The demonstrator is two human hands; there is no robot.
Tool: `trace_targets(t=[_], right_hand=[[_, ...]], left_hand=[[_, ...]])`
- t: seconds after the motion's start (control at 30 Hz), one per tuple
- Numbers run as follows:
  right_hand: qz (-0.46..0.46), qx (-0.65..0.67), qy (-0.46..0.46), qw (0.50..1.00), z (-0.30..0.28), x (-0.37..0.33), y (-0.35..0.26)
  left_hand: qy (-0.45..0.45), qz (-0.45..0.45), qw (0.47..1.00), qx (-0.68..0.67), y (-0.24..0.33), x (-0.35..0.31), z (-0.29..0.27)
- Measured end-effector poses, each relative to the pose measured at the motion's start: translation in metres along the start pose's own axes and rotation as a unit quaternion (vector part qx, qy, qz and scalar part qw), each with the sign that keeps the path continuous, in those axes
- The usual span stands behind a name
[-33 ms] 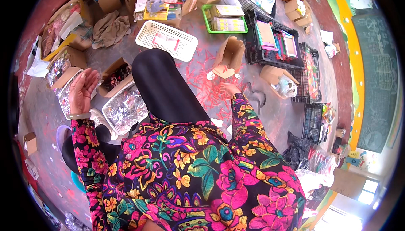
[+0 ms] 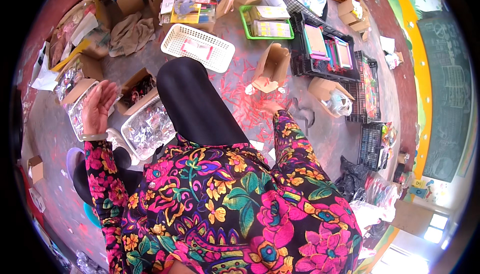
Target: The person sits on the floor and repeatedly picks up small trinkets, places them into clear plastic bags, and seals the bags. The person handles various small items, including red and black objects, and places the packaged items into a white basket.
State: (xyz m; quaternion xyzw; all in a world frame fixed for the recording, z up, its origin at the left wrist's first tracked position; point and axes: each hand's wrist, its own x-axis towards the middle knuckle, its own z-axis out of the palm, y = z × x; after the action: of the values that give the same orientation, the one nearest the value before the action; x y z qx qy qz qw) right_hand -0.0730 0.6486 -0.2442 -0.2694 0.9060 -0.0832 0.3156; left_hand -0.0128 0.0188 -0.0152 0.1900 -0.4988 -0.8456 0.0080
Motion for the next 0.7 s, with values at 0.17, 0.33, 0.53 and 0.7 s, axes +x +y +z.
trace_targets(t=[0.17, 0.33, 0.53, 0.7], right_hand=[[0.307, 0.309, -0.024, 0.9, -0.027, 0.009, -0.038], [0.313, 0.218, -0.044, 0.924, 0.004, 0.01, 0.01], [0.415, 0.355, 0.041, 0.837, -0.002, 0.011, 0.016], [0.365, 0.402, 0.076, 0.836, -0.092, 0.031, -0.083]], left_hand=[[0.014, 0.0, 1.0, -0.006, 0.002, -0.006, 0.004], [0.016, 0.003, 1.0, -0.004, 0.004, -0.006, 0.008], [0.012, -0.002, 1.0, 0.001, 0.003, -0.004, 0.01], [0.015, 0.012, 1.0, -0.01, 0.005, -0.013, -0.004]])
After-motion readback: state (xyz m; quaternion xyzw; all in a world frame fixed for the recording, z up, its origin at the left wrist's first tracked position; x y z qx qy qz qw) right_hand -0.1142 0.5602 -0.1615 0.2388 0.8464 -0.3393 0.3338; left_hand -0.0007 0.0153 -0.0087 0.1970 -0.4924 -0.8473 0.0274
